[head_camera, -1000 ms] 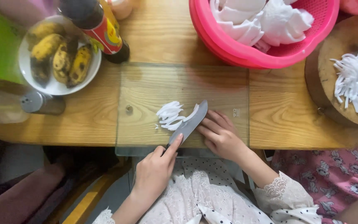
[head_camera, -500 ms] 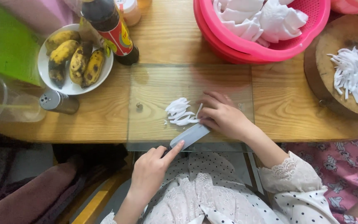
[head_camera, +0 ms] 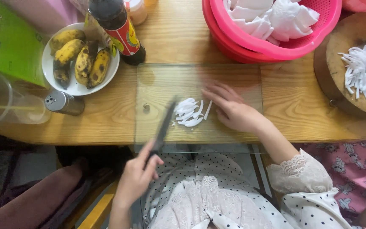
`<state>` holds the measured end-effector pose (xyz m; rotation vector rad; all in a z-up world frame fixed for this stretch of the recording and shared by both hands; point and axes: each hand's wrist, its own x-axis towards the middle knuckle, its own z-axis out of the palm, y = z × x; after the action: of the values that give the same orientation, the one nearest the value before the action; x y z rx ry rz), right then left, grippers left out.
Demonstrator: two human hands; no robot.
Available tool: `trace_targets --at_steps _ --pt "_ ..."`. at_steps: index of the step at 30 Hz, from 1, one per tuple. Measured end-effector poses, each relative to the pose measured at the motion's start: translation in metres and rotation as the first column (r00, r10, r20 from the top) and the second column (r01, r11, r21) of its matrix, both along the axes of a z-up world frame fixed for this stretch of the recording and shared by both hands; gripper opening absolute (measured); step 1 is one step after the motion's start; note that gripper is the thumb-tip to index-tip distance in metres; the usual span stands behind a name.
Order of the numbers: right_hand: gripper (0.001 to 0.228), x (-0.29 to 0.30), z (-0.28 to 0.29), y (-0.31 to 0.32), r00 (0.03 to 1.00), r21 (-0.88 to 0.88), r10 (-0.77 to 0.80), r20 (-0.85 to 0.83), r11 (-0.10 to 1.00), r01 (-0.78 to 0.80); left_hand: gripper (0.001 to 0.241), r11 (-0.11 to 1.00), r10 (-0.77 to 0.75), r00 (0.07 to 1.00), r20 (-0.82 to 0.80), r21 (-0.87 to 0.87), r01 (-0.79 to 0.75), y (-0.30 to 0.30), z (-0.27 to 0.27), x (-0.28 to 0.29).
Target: Slicing pieces of white coconut meat into thin strips on a glass cutting board using a kitchen knife.
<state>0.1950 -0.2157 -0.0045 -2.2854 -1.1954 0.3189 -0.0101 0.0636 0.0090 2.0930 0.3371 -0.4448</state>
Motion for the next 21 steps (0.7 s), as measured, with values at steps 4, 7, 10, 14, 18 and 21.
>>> trace_targets --at_steps 4,7,10,14,18,21 --pt "0.083 -0.043 0.016 0.024 0.949 -0.068 -0.226 -0.219 0.974 0.217 0.057 0.982 0.148 0.989 -0.024 -0.113 -0.150 0.008 0.023 0.027" --pt "0.084 -0.074 0.001 0.035 0.891 0.198 -0.329 -0.312 0.895 0.399 0.053 0.970 0.110 0.993 0.030 -0.219 -0.101 0.014 0.026 0.045" --pt "0.094 -0.085 -0.004 0.045 0.854 0.171 -0.344 -0.390 0.884 0.434 0.052 0.977 0.068 0.996 -0.052 -0.197 -0.077 0.013 0.025 0.053" --pt "0.095 -0.089 -0.023 0.059 0.732 0.316 -0.308 -0.608 0.752 0.579 0.051 0.974 0.066 0.993 -0.097 -0.211 -0.085 0.006 0.019 0.051" --pt "0.088 -0.094 -0.031 0.075 0.550 0.399 -0.219 -0.806 0.485 0.778 0.058 0.994 0.041 0.957 -0.288 -0.088 -0.069 -0.015 0.044 0.046" --pt "0.086 -0.096 -0.037 0.083 0.518 0.465 -0.097 -0.850 0.323 0.824 0.057 0.996 0.011 0.951 -0.309 -0.082 -0.039 -0.034 0.033 0.039"
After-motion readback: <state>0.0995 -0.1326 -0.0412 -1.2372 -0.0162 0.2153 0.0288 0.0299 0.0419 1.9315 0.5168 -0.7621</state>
